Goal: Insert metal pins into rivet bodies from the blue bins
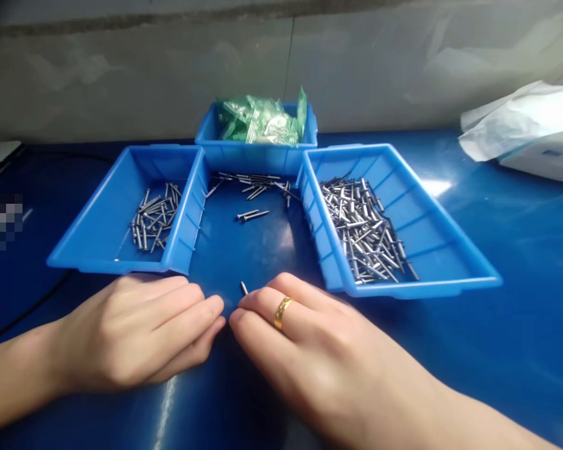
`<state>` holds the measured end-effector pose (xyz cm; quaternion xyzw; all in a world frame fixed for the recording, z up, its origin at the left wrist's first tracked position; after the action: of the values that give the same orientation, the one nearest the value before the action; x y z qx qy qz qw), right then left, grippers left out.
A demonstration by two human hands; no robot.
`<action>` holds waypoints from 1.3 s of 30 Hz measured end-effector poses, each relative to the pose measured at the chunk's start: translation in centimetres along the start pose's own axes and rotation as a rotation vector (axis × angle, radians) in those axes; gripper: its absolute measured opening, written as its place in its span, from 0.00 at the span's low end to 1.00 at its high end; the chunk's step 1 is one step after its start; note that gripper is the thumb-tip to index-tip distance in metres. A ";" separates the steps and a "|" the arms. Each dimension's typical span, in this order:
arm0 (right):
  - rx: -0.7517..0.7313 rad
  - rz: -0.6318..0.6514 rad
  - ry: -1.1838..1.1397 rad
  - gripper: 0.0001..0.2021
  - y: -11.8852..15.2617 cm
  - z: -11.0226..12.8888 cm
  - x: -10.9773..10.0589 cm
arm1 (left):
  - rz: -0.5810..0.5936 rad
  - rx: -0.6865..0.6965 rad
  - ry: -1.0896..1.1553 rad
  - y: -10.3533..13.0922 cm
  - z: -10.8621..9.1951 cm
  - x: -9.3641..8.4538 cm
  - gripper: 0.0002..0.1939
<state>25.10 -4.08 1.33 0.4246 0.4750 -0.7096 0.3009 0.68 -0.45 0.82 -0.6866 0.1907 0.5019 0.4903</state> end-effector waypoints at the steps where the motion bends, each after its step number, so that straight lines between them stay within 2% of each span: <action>1: -0.002 0.005 -0.012 0.31 0.1 0.0 0.0 | 0.011 0.007 -0.006 0.0 0.0 0.0 0.18; 6: -0.010 0.021 -0.081 0.32 0.5 0.3 0.3 | 0.083 0.012 -0.015 0.1 0.0 -0.1 0.14; 9: 0.004 -0.002 -0.119 0.29 1.0 0.6 0.8 | 0.070 -0.002 0.001 0.1 0.0 -0.2 0.12; 12: 0.023 -0.004 -0.157 0.25 1.3 0.9 1.1 | 0.068 -0.015 0.008 -0.1 0.0 -0.2 0.13; 18: -0.029 0.023 -0.162 0.29 0.9 0.8 0.3 | 0.140 -0.009 0.077 0.0 0.1 -0.3 0.17; 24: -0.043 0.070 -0.171 0.30 0.2 0.5 -0.6 | 0.090 -0.011 0.053 -0.1 0.3 -0.1 0.18; 30: 0.054 -0.038 -0.135 0.19 0.1 0.2 -0.3 | 0.069 0.000 0.060 0.2 0.3 -0.2 0.20; 35: 0.114 -0.057 -0.009 0.20 0.1 0.0 -0.2 | 0.044 -0.017 0.019 0.3 0.2 -0.1 0.16; 39: 0.115 -0.034 -0.021 0.22 0.1 0.0 -0.2 | 0.041 -0.012 0.020 0.1 0.1 0.1 0.17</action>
<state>25.31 -4.10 1.46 0.4255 0.4376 -0.7451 0.2689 0.58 -0.41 0.70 -0.6905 0.2064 0.5061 0.4738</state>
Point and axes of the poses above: each hand's wrist, its own y-axis away from the middle knuckle, its own x-axis out of the palm, z = x × y, the point moved 1 cm from there along -y, towards the middle knuckle, and after that the axes turned 14 degrees about -x, right-handed, at the moved point
